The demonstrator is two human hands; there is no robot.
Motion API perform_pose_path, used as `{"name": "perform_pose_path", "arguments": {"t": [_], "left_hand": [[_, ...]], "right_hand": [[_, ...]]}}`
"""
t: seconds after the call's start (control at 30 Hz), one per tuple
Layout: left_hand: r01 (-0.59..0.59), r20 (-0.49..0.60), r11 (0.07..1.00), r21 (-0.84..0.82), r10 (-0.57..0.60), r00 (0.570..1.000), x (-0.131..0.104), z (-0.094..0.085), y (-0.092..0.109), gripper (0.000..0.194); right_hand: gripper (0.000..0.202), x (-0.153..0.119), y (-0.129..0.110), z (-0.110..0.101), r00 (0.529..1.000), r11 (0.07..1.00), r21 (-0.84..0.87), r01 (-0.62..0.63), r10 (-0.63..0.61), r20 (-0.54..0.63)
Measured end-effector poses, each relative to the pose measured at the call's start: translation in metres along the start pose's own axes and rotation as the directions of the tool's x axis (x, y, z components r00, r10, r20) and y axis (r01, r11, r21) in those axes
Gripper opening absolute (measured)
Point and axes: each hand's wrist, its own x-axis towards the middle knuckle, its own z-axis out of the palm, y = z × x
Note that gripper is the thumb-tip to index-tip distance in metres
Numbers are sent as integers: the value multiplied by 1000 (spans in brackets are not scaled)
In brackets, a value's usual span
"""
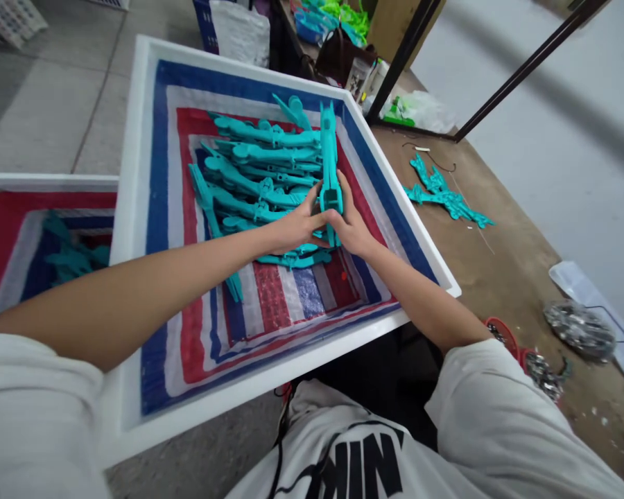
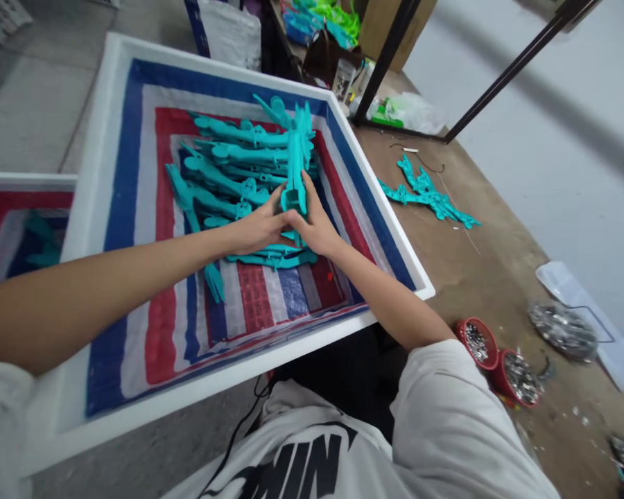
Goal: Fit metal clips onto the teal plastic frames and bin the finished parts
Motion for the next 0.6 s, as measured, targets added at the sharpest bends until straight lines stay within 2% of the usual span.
{"name": "perform_pose_path", "arguments": {"t": [0.07,0.13,0.23,0.33,0.4,0.5,0.6], "left_hand": [[11,-55,999,-49,-13,998,3,-3,3,85],[19,-140,997,-78,-30,990,7,-5,6,72],[66,-217,995,-69,-80,973,11,-6,8,71],[80,-254,995,-55,-91,963,9,-2,7,71],[63,-247,996,-61,-76,966,7,1,8,68],[31,-208,995,-100,-51,977,7,0,9,70],[43,-170,992,-122,-64,983,12,-9,9,69]], "right_hand": [[124,0,7,-4,999,998,-22,52,-52,13],[120,2,14,-10,995,993,-65,98,-97,30],[99,6,18,-14,987,985,-122,120,-104,126],[97,3,12,-8,983,988,-84,126,-113,146],[95,-2,6,-2,991,991,-63,115,-110,73],[78,-6,3,-3,996,996,-85,32,-39,-84],[77,2,22,-25,956,985,-129,-113,72,-284]]}}
